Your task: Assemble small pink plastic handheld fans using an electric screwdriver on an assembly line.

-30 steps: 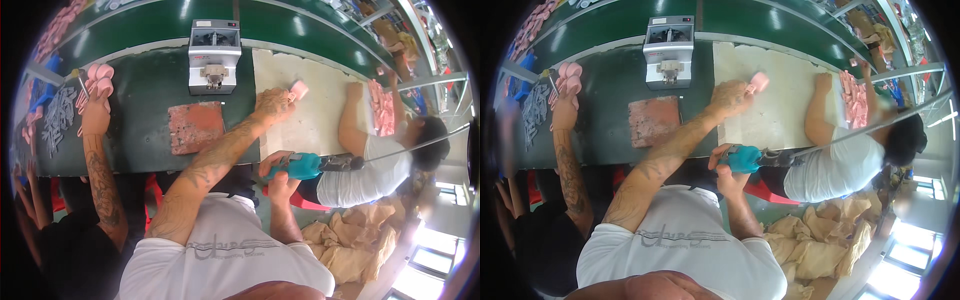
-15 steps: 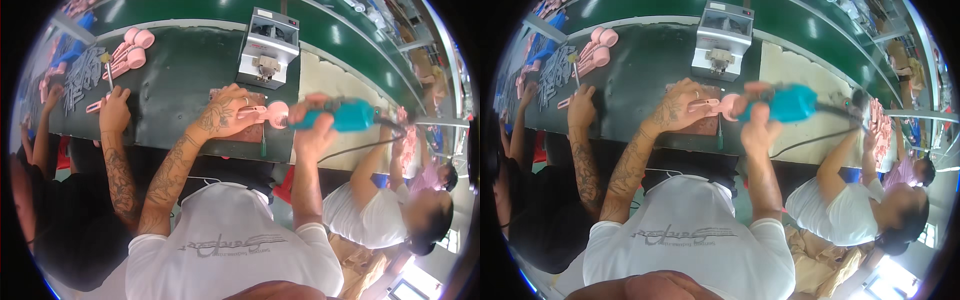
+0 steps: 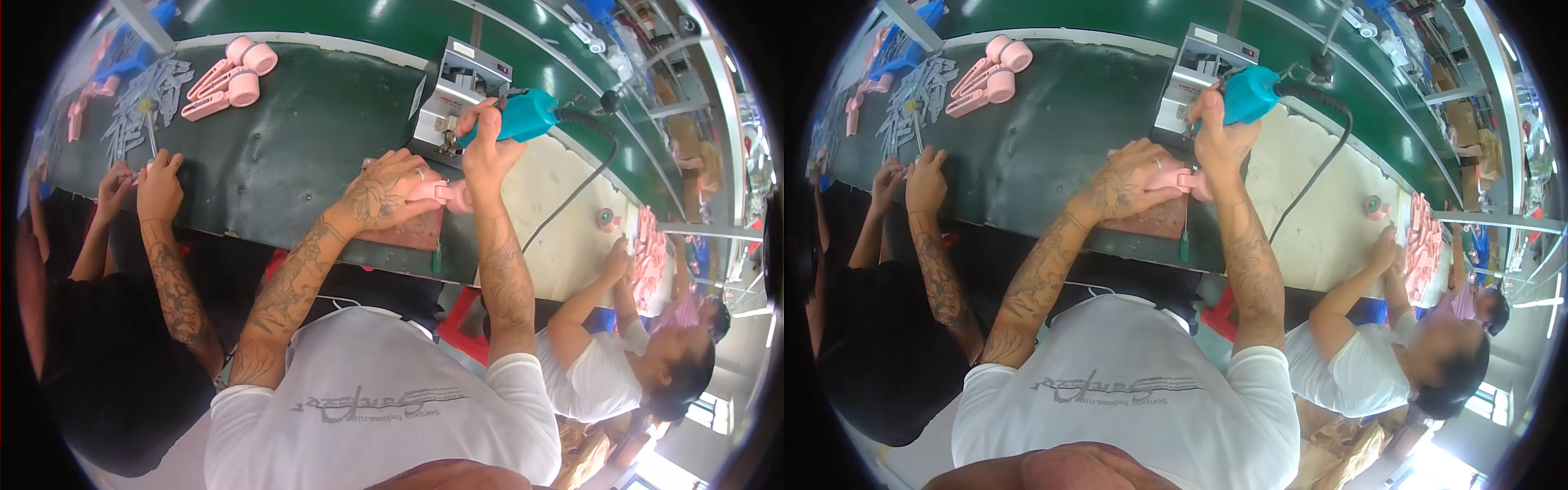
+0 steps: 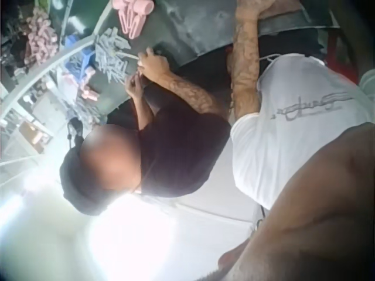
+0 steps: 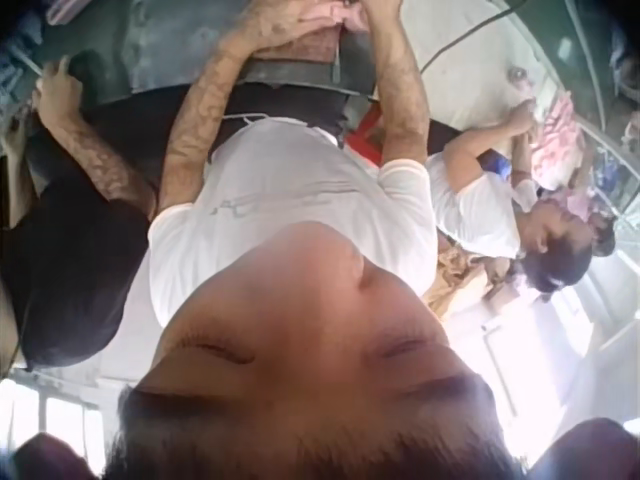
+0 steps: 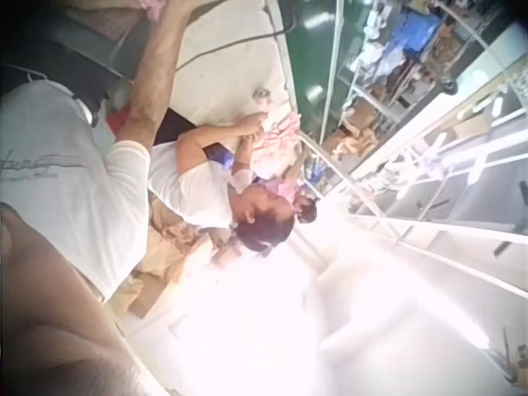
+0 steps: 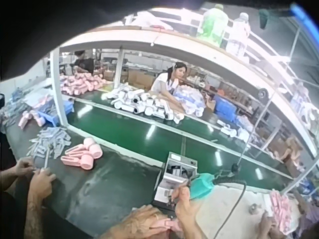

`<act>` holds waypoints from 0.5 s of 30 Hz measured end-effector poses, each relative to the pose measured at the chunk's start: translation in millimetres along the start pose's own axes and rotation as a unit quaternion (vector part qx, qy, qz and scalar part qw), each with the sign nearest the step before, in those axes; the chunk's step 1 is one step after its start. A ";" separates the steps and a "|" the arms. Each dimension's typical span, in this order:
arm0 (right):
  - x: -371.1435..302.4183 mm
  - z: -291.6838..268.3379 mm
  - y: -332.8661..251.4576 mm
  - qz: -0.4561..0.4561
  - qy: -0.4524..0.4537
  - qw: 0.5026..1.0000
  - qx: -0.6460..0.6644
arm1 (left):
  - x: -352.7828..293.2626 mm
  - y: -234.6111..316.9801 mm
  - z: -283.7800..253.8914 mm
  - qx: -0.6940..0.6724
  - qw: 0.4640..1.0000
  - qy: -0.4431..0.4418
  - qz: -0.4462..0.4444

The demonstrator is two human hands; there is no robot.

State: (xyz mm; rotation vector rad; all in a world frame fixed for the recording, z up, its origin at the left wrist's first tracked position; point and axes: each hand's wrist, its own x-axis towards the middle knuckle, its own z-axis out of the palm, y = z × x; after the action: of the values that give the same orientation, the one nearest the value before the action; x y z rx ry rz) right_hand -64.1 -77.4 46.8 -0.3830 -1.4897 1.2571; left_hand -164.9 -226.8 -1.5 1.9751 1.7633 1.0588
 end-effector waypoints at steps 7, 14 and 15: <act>-24.7 -3.5 -23.6 0.082 0.014 0.997 0.001 | -0.6 -1.7 -0.7 0.000 1.000 0.011 -0.003; -38.9 -17.4 -32.8 0.102 0.009 0.995 -0.008 | 1.8 0.5 -0.6 -0.011 1.000 -0.001 -0.014; -39.1 -18.5 -32.0 0.100 0.002 0.995 -0.002 | 1.9 2.4 -1.2 -0.008 1.000 -0.007 -0.020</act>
State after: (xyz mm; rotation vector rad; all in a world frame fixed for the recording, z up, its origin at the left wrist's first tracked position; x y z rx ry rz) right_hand -22.4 -111.3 50.7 -0.5485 -1.4778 1.4093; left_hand -164.0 -225.8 1.5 1.9243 1.7734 1.0407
